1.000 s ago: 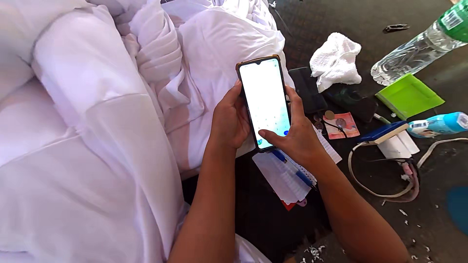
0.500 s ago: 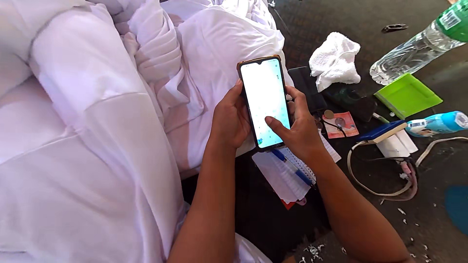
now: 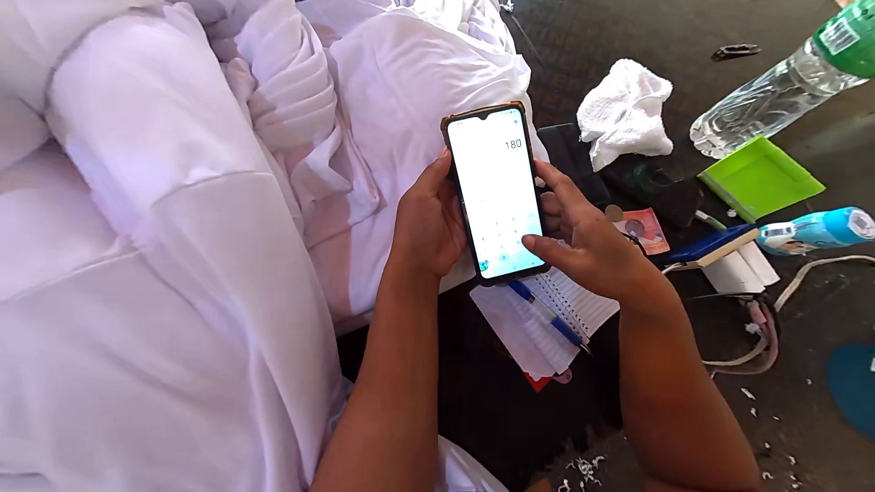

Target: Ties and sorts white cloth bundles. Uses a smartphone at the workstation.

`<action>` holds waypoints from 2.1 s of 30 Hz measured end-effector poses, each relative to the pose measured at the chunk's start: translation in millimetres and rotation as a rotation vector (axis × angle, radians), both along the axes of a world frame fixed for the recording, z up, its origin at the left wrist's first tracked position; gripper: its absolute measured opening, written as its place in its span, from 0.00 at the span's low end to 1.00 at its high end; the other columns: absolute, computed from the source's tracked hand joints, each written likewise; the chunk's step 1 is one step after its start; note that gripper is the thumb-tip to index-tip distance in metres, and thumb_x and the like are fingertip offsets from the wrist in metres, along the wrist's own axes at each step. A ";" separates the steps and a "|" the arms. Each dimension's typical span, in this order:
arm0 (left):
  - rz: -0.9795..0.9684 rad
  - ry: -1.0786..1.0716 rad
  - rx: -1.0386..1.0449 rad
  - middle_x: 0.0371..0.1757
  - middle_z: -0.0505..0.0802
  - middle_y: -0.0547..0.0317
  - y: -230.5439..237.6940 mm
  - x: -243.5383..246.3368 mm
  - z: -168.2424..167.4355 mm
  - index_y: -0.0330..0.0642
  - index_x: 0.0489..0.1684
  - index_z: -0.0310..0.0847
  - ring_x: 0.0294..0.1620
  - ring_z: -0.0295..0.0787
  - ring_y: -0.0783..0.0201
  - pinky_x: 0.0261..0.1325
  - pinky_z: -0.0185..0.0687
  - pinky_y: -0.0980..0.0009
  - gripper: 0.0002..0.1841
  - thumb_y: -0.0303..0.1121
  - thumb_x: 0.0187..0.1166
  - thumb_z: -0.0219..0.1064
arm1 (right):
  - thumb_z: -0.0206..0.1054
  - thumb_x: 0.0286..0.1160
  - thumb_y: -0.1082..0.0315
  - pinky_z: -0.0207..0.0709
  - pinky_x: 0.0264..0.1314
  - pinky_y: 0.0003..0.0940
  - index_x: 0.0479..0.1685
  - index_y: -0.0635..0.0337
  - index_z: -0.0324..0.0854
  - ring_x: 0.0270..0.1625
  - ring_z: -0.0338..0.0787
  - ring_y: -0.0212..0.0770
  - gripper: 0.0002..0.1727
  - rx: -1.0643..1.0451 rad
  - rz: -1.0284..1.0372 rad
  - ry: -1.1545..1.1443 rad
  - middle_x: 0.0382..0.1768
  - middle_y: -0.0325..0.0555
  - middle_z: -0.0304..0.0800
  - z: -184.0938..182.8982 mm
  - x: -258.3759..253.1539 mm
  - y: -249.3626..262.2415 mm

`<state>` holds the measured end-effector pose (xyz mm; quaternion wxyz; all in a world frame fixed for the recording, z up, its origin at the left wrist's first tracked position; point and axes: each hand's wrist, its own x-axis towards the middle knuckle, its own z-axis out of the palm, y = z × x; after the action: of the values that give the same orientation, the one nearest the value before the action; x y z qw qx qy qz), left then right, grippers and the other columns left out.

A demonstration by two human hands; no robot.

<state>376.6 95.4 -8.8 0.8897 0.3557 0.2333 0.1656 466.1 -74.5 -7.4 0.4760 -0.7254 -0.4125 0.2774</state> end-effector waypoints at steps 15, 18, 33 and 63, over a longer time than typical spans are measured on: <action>0.008 -0.035 -0.023 0.50 0.93 0.57 0.6 0.5 -1.5 0.45 0.63 0.76 0.52 0.94 0.65 0.56 0.91 0.65 0.22 0.44 0.96 0.36 | 0.57 0.88 0.69 0.89 0.49 0.26 0.94 0.51 0.49 0.48 0.94 0.31 0.36 0.052 -0.079 0.040 0.58 0.46 0.91 1.1 -3.9 2.1; 0.016 -0.035 -0.026 0.50 0.93 0.57 0.2 0.7 -1.7 0.45 0.63 0.76 0.52 0.94 0.65 0.56 0.91 0.66 0.22 0.44 0.96 0.35 | 0.50 0.92 0.67 0.88 0.49 0.24 0.93 0.54 0.53 0.47 0.94 0.28 0.30 0.073 -0.088 -0.005 0.52 0.44 0.93 1.9 -2.6 1.2; -0.002 -0.032 -0.031 0.49 0.94 0.57 1.4 0.1 -1.5 0.45 0.63 0.76 0.51 0.95 0.65 0.55 0.92 0.66 0.23 0.45 0.96 0.35 | 0.36 0.93 0.42 0.87 0.53 0.28 0.92 0.51 0.59 0.50 0.94 0.30 0.36 0.093 -0.127 0.024 0.57 0.42 0.93 -1.4 -0.7 -0.1; -0.027 -0.029 -0.005 0.49 0.93 0.56 0.9 0.4 -1.8 0.45 0.64 0.75 0.51 0.94 0.63 0.55 0.92 0.64 0.22 0.46 0.96 0.36 | 0.80 0.66 0.67 0.88 0.57 0.35 0.94 0.52 0.45 0.56 0.93 0.39 0.56 -0.042 -0.128 -0.180 0.62 0.52 0.86 -10.5 -8.4 8.8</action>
<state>377.0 96.3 -10.6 0.8961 0.3541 0.2159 0.1579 457.6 -65.8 -17.9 0.4385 -0.7822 -0.4003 0.1889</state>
